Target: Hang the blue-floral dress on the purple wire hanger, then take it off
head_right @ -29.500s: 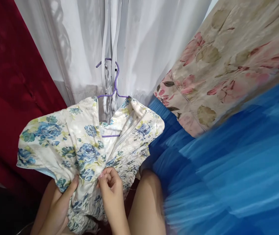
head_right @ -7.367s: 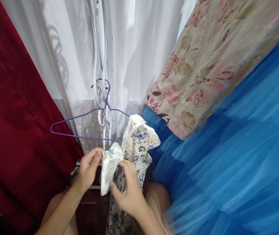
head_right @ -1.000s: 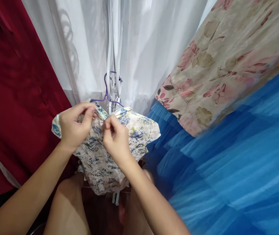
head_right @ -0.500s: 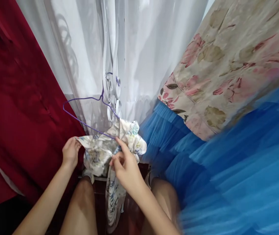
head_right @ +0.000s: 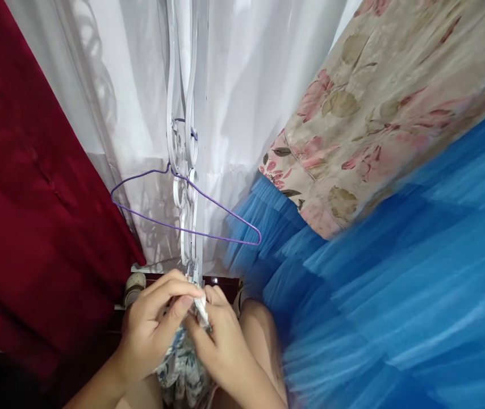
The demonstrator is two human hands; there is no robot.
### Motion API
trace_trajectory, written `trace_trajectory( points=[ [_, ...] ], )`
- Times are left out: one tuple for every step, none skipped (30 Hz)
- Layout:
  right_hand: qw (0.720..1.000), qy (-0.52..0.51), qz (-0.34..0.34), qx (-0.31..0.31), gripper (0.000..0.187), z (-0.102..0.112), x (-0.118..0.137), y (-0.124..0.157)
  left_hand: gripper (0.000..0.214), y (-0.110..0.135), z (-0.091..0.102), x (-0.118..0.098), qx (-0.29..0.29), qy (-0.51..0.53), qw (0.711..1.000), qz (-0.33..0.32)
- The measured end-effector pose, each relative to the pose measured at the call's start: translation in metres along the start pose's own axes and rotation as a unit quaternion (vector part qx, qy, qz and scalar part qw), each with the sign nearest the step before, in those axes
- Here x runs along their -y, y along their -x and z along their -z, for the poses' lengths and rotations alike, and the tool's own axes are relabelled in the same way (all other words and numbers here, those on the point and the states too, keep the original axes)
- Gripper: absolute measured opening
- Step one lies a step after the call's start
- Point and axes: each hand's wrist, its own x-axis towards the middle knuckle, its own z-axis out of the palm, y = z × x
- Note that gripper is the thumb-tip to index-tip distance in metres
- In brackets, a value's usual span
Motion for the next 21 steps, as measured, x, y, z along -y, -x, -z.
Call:
trace_trajectory(
  points=[
    [1.0,-0.021,-0.013,-0.003,0.022,0.005,0.003,-0.001,0.023,0.0,0.004,0.003,0.003,-0.015,1.0,0.002],
    [0.998,-0.058,-0.031,-0.005,0.025,0.011,0.005,-0.001,0.032,0.001,0.008,0.008,0.01,-0.017,1.0,0.015],
    [0.993,-0.109,-0.055,-0.003,0.028,0.018,0.007,-0.001,0.042,0.002,0.012,0.013,0.029,-0.001,0.999,0.038],
    [0.983,-0.164,-0.081,-0.002,0.03,0.026,0.008,-0.001,0.05,0.005,0.014,0.019,0.065,0.031,0.995,0.072],
    [0.972,-0.212,-0.103,-0.007,0.03,0.035,0.008,-0.001,0.055,0.009,0.015,0.024,0.116,0.071,0.984,0.114],
    [0.964,-0.242,-0.109,-0.018,0.028,0.046,0.009,-0.002,0.054,0.013,0.015,0.029,0.169,0.107,0.967,0.159],
    [0.963,-0.25,-0.098,-0.03,0.025,0.058,0.009,-0.005,0.048,0.017,0.015,0.032,0.212,0.132,0.947,0.202],
    [0.967,-0.238,-0.072,-0.045,0.019,0.072,0.01,-0.009,0.044,0.021,0.014,0.036,0.236,0.145,0.93,0.239],
    [0.976,-0.207,-0.039,-0.057,0.015,0.085,0.011,-0.014,0.043,0.024,0.013,0.038,0.246,0.149,0.919,0.271],
    [0.984,-0.166,-0.009,-0.062,0.012,0.098,0.012,-0.021,0.044,0.025,0.014,0.04,0.244,0.154,0.912,0.292],
    [0.99,-0.12,0.012,-0.07,0.009,0.11,0.012,-0.03,0.045,0.025,0.015,0.042,0.238,0.166,0.909,0.3],
    [0.993,-0.078,0.027,-0.085,0.009,0.119,0.013,-0.04,0.045,0.024,0.018,0.043,0.231,0.184,0.907,0.3],
    [0.992,-0.041,0.037,-0.109,0.01,0.127,0.013,-0.052,0.044,0.021,0.021,0.043,0.226,0.202,0.906,0.295],
    [0.989,-0.013,0.045,-0.142,0.011,0.132,0.013,-0.065,0.043,0.018,0.026,0.044,0.214,0.213,0.909,0.287],
    [0.984,0.006,0.048,-0.174,0.012,0.134,0.013,-0.078,0.041,0.015,0.033,0.044,0.196,0.214,0.916,0.277],
    [0.98,0.013,0.042,-0.193,0.015,0.134,0.014,-0.091,0.04,0.012,0.04,0.043,0.175,0.205,0.925,0.268],
    [0.981,0.005,0.027,-0.192,0.019,0.132,0.015,-0.104,0.039,0.01,0.048,0.042,0.156,0.185,0.934,0.262],
    [0.985,-0.015,0.002,-0.17,0.022,0.128,0.017,-0.116,0.036,0.008,0.058,0.042,0.139,0.154,0.944,0.257],
    [0.99,-0.05,-0.028,-0.129,0.026,0.122,0.019,-0.127,0.033,0.007,0.069,0.041,0.129,0.113,0.953,0.25],
    [0.991,-0.093,-0.057,-0.076,0.029,0.116,0.022,-0.135,0.028,0.006,0.082,0.042,0.123,0.058,0.961,0.24],
    [0.987,-0.14,-0.079,-0.024,0.031,0.11,0.025,-0.142,0.023,0.005,0.096,0.044,0.119,-0.011,0.967,0.225]
  ],
)
